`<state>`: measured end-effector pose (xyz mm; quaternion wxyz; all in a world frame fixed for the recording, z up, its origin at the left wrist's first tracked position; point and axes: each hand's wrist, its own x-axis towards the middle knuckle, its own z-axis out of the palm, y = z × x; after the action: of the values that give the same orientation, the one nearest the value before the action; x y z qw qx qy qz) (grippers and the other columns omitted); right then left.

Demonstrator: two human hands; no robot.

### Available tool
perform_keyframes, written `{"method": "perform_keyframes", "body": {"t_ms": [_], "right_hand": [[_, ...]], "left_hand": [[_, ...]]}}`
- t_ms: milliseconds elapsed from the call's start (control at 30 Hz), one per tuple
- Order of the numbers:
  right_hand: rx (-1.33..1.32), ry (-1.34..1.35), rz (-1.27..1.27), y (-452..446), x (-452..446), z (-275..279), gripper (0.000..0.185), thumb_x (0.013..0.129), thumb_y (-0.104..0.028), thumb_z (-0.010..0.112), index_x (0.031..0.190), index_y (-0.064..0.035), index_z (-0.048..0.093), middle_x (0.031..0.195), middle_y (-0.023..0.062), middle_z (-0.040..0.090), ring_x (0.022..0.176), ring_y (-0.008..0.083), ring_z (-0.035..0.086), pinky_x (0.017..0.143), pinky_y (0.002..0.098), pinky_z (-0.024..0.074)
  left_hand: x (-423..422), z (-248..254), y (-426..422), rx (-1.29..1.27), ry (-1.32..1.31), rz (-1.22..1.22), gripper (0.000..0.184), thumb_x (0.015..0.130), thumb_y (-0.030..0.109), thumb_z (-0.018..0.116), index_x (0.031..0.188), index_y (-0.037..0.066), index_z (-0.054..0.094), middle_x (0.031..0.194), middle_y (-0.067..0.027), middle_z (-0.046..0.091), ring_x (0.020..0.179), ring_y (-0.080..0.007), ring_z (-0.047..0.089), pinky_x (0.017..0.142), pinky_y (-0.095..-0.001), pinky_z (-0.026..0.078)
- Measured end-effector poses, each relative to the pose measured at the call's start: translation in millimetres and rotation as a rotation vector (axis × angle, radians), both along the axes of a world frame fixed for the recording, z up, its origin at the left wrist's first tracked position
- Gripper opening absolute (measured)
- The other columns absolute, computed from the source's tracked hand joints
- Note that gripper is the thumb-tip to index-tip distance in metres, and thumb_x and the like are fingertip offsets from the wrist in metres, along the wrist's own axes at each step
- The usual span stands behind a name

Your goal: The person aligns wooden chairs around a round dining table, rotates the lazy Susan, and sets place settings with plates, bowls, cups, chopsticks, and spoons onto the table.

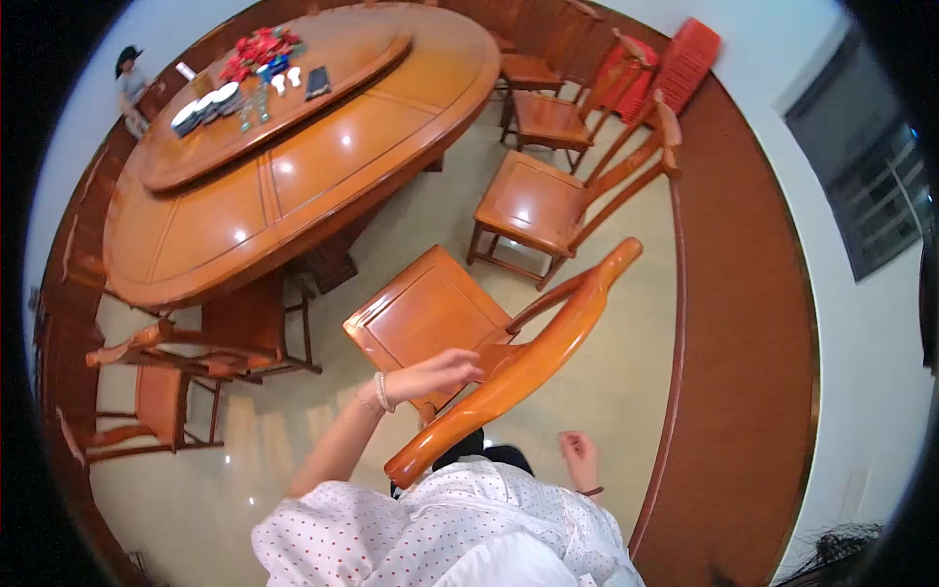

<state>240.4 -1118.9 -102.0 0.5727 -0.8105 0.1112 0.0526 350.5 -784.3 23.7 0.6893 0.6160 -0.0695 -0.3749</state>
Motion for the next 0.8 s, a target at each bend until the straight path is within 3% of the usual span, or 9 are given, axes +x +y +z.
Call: {"method": "perform_keyframes", "body": {"t_ms": [33,133,200,400,467,600,667,733,800], "right_hand": [[0.014,-0.018,-0.011,-12.8,23.7,15.6,0.011,0.081,-0.012,0.055,0.086,-0.0023,0.056,0.074,0.0026,0.057,0.063,0.0071,0.05,0.056,0.0211,0.0421],[0.06,-0.11,-0.077,-45.7,95.6,49.8,0.017,0.086,-0.018,0.048,0.093,-0.0033,0.053,0.085,0.0052,0.058,0.07,0.0091,0.053,0.06,0.0219,0.0439],[0.137,-0.127,-0.085,-65.2,141.9,62.3,0.022,0.087,-0.022,0.045,0.097,-0.0035,0.052,0.091,0.0069,0.057,0.076,0.0116,0.054,0.063,0.0237,0.0441],[0.366,-0.287,0.066,-43.7,279.3,89.2,0.041,0.088,-0.037,0.037,0.112,-0.0027,0.042,0.116,0.0152,0.047,0.1,0.0212,0.048,0.082,0.0325,0.0404],[0.686,-0.264,0.19,-36.9,323.1,76.4,0.042,0.087,-0.037,0.038,0.112,-0.003,0.042,0.114,0.0172,0.047,0.098,0.0228,0.049,0.082,0.0337,0.0407],[1.175,-0.123,0.601,-27.5,357.9,56.4,0.037,0.085,-0.037,0.04,0.102,-0.0039,0.047,0.083,0.0115,0.053,0.081,0.0243,0.051,0.076,0.0381,0.0428],[1.152,-0.136,0.478,-14.4,353.7,69.3,0.032,0.082,-0.036,0.041,0.088,-0.005,0.047,0.068,0.007,0.046,0.067,0.0213,0.047,0.07,0.0401,0.0434],[1.454,-0.026,0.476,-13.1,352.8,71.1,0.026,0.079,-0.034,0.043,0.076,-0.0079,0.042,0.063,0.0048,0.042,0.062,0.0179,0.044,0.068,0.036,0.0419],[1.704,0.147,0.307,-7.1,349.4,80.9,0.023,0.079,-0.03,0.041,0.068,-0.0112,0.037,0.057,0.0009,0.036,0.055,0.0127,0.036,0.058,0.03,0.0362]], "left_hand": [[6.0,14.5,-4.4,0.103,0.022,-0.16,0.065,0.084,0.05,0.041,0.127,0.005,0.025,0.122,-0.0117,0.04,0.115,-0.0191,0.036,0.094,-0.0324,0.03],[3.0,-8.2,-19.2,0.164,-0.19,-0.298,0.073,0.081,0.051,0.045,0.128,0.0,0.022,0.121,-0.0162,0.039,0.114,-0.0224,0.036,0.094,-0.0305,0.03],[-7.6,29.4,-28.0,0.171,-0.079,-0.235,0.076,0.08,0.046,0.052,0.126,-0.004,0.02,0.119,-0.0171,0.037,0.111,-0.022,0.037,0.092,-0.028,0.032],[-26.9,35.5,-54.9,0.653,-0.147,0.017,0.078,0.072,0.065,0.043,0.109,-0.004,0.047,0.099,-0.0238,0.055,0.094,-0.0331,0.054,0.083,-0.0354,0.041],[-25.9,54.4,-69.5,0.962,0.0,0.078,0.077,0.074,0.066,0.034,0.105,-0.001,0.053,0.095,-0.0248,0.056,0.09,-0.0354,0.054,0.081,-0.0368,0.042],[-21.5,50.5,-83.9,1.043,0.146,0.337,0.07,0.08,0.061,0.028,0.086,-0.001,0.061,0.076,-0.0244,0.059,0.074,-0.037,0.057,0.072,-0.039,0.045],[-19.8,58.0,-91.2,1.069,0.173,0.45,0.07,0.08,0.06,0.028,0.078,0.0,0.062,0.072,-0.0236,0.059,0.069,-0.0366,0.057,0.068,-0.0393,0.045],[-19.9,48.5,-91.9,1.169,0.196,0.384,0.056,0.084,0.053,0.029,0.103,0.01,0.059,0.063,-0.015,0.059,0.066,-0.0305,0.058,0.066,-0.0359,0.045],[-22.5,46.7,-96.4,1.165,0.175,0.425,0.053,0.084,0.051,0.031,0.1,0.011,0.061,0.06,-0.017,0.057,0.061,-0.0319,0.057,0.061,-0.0363,0.045]]}}
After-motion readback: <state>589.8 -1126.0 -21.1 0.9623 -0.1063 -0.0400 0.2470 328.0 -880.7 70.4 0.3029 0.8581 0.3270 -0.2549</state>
